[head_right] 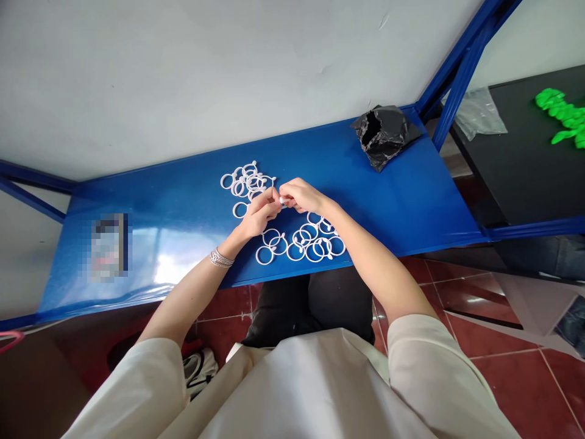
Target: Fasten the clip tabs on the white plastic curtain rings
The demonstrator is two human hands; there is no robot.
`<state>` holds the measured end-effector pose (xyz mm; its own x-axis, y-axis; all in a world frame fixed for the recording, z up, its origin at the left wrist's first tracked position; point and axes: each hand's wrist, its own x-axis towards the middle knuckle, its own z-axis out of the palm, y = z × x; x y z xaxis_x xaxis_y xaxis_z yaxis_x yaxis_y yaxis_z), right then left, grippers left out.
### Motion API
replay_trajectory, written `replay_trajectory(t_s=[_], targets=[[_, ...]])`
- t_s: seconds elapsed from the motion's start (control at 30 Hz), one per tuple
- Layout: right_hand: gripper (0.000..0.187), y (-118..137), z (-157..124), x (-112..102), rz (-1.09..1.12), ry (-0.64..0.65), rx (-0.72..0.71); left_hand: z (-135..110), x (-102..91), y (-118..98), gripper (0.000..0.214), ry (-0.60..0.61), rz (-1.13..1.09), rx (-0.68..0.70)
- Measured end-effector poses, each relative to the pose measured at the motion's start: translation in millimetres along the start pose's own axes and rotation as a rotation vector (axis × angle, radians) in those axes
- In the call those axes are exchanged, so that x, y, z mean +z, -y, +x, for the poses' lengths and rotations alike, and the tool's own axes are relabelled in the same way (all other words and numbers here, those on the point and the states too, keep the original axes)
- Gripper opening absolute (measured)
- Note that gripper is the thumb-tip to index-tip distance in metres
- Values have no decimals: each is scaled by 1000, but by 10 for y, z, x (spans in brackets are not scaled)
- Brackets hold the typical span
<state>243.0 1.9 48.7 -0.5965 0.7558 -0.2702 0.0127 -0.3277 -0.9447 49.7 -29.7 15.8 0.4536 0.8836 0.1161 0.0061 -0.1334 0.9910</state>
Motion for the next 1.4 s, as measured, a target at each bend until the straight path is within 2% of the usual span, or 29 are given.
replay_trajectory(t_s=[0.13, 0.33, 0.4, 0.53, 0.6, 0.73, 0.87, 1.03, 1.23, 1.4], targets=[[60, -73, 64, 58, 18, -45, -27, 22, 15, -8, 38, 10, -99, -69], [66, -138, 111, 52, 0, -44, -110, 45, -40, 28, 45, 18, -137, -57], [66, -120, 91, 27, -93, -112, -198, 48, -65, 56, 44, -22, -125, -36], [68, -63, 24, -35, -377, -330, -434, 51, -79, 101, 45, -106, -83, 24], [68, -53, 0, -63, -461, -330, -489, 49, -73, 114, 47, -106, -49, 54], [65, -91, 3, -91, -590, -257, -489, 36, -64, 142, 51, -77, 71, 88], [53, -107, 11, -91, -697, -250, -479, 31, -58, 173, 50, -148, 196, 135], [49, -8, -51, -67, -655, -261, -438, 41, -46, 162, 52, -236, 112, 153], [56, 28, -83, -50, -603, -221, -370, 32, -51, 104, 60, -74, 60, 57], [58, -18, -46, -54, -623, -199, -352, 19, -62, 81, 61, -51, 94, 31]])
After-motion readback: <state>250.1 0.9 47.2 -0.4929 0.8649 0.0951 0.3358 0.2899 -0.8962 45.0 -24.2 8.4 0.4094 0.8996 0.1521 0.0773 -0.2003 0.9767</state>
